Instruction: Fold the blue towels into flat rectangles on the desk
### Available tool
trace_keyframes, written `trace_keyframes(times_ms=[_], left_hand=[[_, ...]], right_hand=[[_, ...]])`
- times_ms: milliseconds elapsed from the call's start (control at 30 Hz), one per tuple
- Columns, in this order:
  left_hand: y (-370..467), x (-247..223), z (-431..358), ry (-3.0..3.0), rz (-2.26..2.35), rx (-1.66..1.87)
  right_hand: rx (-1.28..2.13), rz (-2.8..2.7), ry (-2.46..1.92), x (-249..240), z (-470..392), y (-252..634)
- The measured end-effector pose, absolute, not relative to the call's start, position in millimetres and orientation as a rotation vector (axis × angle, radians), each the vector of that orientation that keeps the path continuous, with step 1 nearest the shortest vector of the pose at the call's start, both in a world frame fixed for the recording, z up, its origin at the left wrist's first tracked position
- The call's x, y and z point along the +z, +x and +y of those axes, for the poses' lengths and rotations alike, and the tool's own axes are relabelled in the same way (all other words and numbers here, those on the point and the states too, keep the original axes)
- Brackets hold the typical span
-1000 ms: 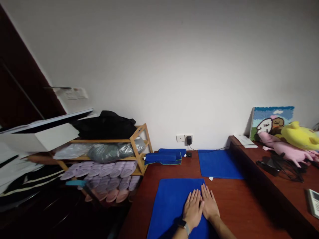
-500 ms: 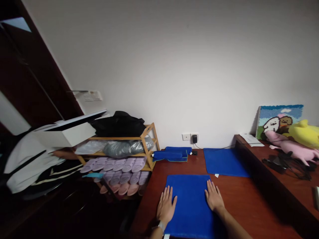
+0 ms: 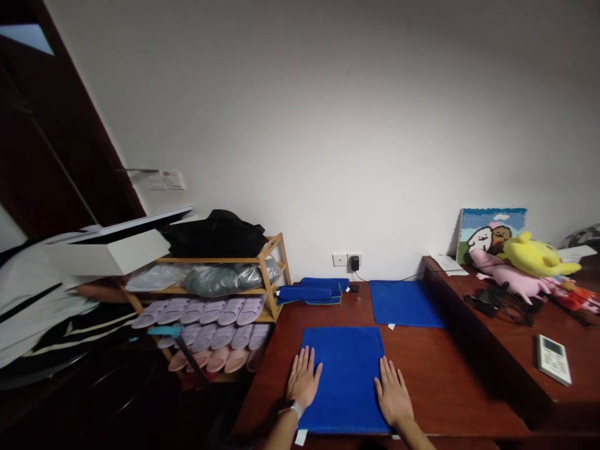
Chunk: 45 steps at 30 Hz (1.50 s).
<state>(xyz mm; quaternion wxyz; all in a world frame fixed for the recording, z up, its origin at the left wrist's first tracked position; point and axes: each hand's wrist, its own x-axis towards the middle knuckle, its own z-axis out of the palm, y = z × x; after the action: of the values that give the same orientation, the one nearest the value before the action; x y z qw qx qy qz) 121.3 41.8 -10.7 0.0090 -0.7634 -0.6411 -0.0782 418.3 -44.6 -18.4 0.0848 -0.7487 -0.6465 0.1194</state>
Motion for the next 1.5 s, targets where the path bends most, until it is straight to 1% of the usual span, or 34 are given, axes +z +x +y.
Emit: trace_keyframes(times_ms=[100, 233, 300, 367, 433, 500, 700, 800, 1000, 1300, 1500], left_hand=[[159, -2, 32, -2.493, -1.847, -0.358], [241, -2, 5, -2.814, -1.520, -0.447], [272, -8, -8, -2.908, -1.489, -0.423], [283, -15, -15, -2.956, -1.494, -0.403], [271, -19, -18, -2.967, -1.496, -0.393], [241, -19, -17, -2.929, -1.543, -0.365], [116, -17, -11, -2.528, -2.003, -0.248], [86, -18, -14, -2.431, -2.065, -0.259], [89, -13, -20, -2.423, -2.098, -0.258], [88, -18, -19, -2.388, -2.050, -0.273], [93, -11, -20, -2.373, -1.995, -0.299]], right_hand=[[0.348, -1.930, -2.237, -14, -43, 417], [0.330, -1.979, -2.237, -14, -43, 419], [0.314, -2.034, -2.227, -18, -44, 420], [0.300, -2.060, -2.212, -23, -43, 421], [0.287, -2.034, -2.211, -28, -42, 421], [0.268, -1.991, -2.218, -30, -40, 420], [0.221, -1.996, -2.237, -29, -36, 417], [0.208, -2.019, -2.240, -23, -35, 417], [0.201, -1.990, -2.274, -13, -43, 413], [0.200, -1.947, -2.090, -59, -84, 412], [0.281, -1.915, -2.097, -47, -86, 409]])
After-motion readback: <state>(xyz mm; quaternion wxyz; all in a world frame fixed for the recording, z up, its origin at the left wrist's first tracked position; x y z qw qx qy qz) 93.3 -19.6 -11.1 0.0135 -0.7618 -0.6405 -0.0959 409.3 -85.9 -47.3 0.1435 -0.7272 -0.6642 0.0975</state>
